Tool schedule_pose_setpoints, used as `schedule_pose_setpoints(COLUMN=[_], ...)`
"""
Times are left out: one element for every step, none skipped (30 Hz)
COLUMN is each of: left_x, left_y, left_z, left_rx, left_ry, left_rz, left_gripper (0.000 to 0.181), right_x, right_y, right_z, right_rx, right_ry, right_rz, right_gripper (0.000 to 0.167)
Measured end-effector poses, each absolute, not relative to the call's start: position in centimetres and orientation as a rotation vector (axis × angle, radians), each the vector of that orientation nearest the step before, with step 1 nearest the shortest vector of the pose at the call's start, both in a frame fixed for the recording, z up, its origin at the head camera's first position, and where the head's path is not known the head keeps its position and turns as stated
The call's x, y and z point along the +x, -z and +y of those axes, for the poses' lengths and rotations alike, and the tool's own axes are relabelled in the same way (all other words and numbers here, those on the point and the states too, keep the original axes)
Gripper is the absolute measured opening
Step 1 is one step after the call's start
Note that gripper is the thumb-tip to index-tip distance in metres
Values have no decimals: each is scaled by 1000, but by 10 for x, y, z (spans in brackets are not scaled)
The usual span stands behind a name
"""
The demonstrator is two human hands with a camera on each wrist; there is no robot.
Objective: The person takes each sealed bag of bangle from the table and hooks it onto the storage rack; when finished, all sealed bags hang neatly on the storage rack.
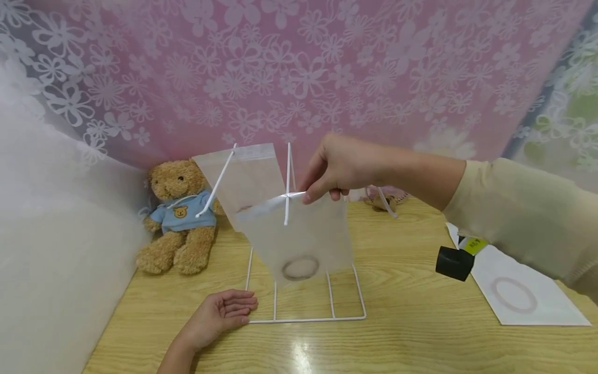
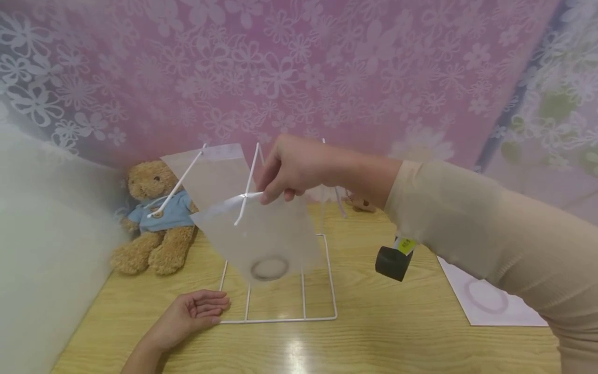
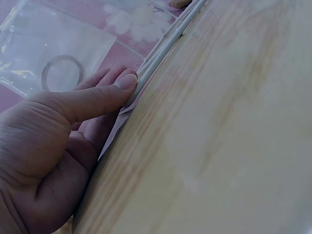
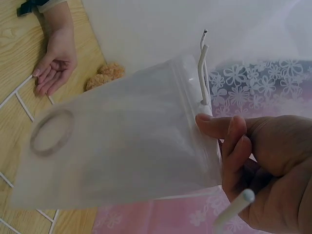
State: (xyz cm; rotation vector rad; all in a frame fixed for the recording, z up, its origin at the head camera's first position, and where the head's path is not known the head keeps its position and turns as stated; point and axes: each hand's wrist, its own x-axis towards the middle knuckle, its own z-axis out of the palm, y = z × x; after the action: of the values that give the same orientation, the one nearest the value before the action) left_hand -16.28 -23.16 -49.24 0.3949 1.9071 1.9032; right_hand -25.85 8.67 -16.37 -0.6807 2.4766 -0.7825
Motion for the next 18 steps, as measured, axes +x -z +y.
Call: schedule_pose_setpoints(left_x=[-163, -162, -162, -162, -161, -161, -161, -160, -160, -160, -160, -160, -160, -160, -161, -161, -162, -162], left_y=[492, 491, 491, 491, 491, 491, 491, 491, 491, 492, 492, 491, 491, 491, 491, 491, 491, 491], left_z=[-232, -231, -231, -231, -231, -232, -232, -233, -233, -234, -234, -235, -235, -234, -234, -233, -233, -233], left_rx=[392, 392, 393, 395, 398, 402, 402, 404, 401, 398, 391, 383, 379, 372, 367, 366, 363, 363], left_ry=[-1903, -1902, -1902, -1902, -1905, -1908, -1911, -1912, -1912, -1910, -1907, -1901, -1897, -1892, -1886, -1883, -1880, -1880], left_rz=[1908, 1910, 1908, 1906, 1902, 1899, 1897, 1900, 1905, 1912, 1919, 1928, 1934, 1941, 1949, 1952, 1953, 1953], left_gripper=[59, 59, 59, 59, 59, 59, 59, 58, 58, 58, 57, 57, 57, 56, 56, 56, 56, 56], right_x=[-260, -262, -263, -265, -266, -267, -269, -270, -271, -272, -274, -275, -277, -279, -281, -284, -286, -289], right_y=[164, 165, 165, 166, 167, 167, 168, 168, 169, 169, 169, 170, 171, 171, 172, 172, 172, 173], right_z=[87, 87, 87, 86, 86, 85, 85, 85, 84, 84, 84, 84, 84, 85, 85, 86, 87, 87], right_rx=[-679, -677, -678, -679, -682, -684, -687, -691, -693, -693, -694, -693, -693, -690, -686, -680, -674, -667], right_ry=[778, 776, 777, 778, 781, 783, 785, 788, 792, 797, 804, 810, 815, 820, 826, 830, 832, 837], right_rz=[2485, 2489, 2490, 2491, 2491, 2491, 2491, 2491, 2494, 2495, 2495, 2495, 2495, 2498, 2499, 2501, 2505, 2509], right_gripper=[15, 16, 17, 17, 17, 17, 17, 17, 16, 16, 16, 16, 16, 16, 17, 17, 17, 18])
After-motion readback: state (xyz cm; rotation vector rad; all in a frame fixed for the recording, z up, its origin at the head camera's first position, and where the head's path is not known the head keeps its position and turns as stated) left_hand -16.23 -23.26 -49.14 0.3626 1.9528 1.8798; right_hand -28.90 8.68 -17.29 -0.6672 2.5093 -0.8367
